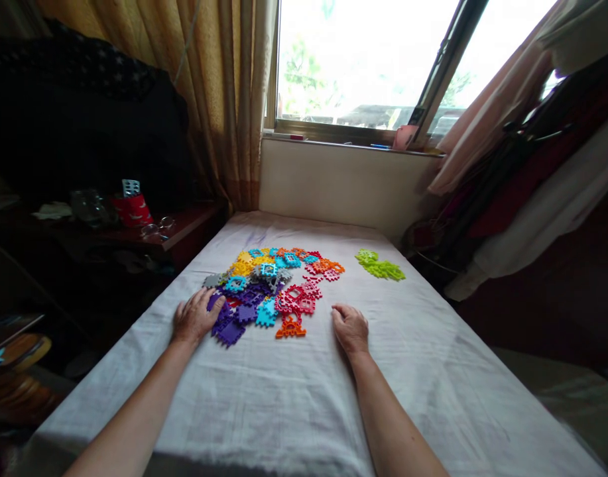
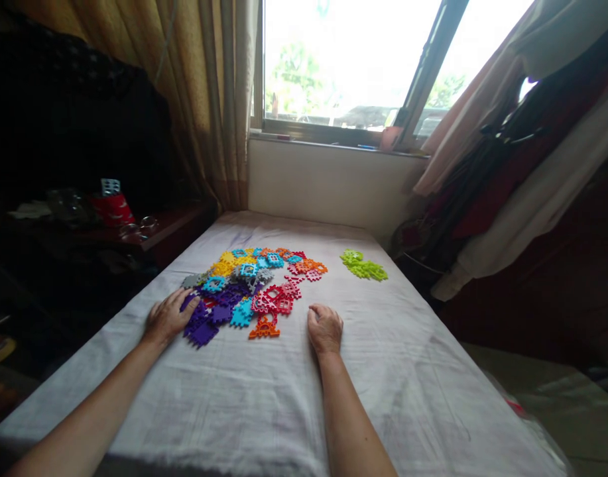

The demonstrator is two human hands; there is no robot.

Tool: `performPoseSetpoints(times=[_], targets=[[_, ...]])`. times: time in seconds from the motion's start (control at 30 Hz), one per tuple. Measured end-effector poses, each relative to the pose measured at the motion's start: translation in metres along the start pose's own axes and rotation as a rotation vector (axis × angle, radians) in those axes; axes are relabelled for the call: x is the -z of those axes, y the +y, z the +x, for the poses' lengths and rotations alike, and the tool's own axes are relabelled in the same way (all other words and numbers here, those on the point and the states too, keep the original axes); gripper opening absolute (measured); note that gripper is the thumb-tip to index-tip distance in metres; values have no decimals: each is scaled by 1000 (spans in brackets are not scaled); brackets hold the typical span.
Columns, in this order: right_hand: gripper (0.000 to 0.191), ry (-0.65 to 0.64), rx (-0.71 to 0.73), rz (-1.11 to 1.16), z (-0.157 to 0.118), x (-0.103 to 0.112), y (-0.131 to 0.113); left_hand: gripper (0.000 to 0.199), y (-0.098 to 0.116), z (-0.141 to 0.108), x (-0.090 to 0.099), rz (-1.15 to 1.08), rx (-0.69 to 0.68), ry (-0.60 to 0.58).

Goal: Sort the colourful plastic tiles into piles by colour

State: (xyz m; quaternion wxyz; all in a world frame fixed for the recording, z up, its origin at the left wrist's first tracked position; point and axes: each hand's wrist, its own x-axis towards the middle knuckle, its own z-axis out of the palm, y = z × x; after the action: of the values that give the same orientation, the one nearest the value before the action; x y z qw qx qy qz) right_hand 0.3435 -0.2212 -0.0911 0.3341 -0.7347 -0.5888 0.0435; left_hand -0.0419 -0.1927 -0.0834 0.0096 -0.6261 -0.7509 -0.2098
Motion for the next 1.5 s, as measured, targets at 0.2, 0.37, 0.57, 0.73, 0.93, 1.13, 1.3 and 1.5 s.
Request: performPoseSetpoints(times=[0.2, 0.37, 0.57, 0.73, 0.93, 1.13, 1.3, 1.5], targets=[[25, 3, -9, -3, 0, -1, 0, 44, -11, 1, -11, -51, -85, 132], [25, 18, -4, 3, 0, -1, 0, 42, -18, 3, -15, -103, -128, 187], [26, 27, 10, 14, 1, -2, 1, 43, -22, 6, -19, -137, -118, 196], [25, 25, 3, 24, 2, -3, 2, 46, -20, 6, -15, -128, -111, 173], [27, 13, -4, 38, 2, -1, 1, 47, -16, 4, -10, -116, -93, 136], [27, 7, -5, 29, 2, -1, 1, 44, -13, 3, -6, -119, -77, 107], [27, -2, -1, 21, 1, 0, 1, 44, -11, 2, -4, -130, -80, 108], [28, -22, -11, 18, 0, 2, 0, 47, -9, 2, -3, -116, -79, 87]])
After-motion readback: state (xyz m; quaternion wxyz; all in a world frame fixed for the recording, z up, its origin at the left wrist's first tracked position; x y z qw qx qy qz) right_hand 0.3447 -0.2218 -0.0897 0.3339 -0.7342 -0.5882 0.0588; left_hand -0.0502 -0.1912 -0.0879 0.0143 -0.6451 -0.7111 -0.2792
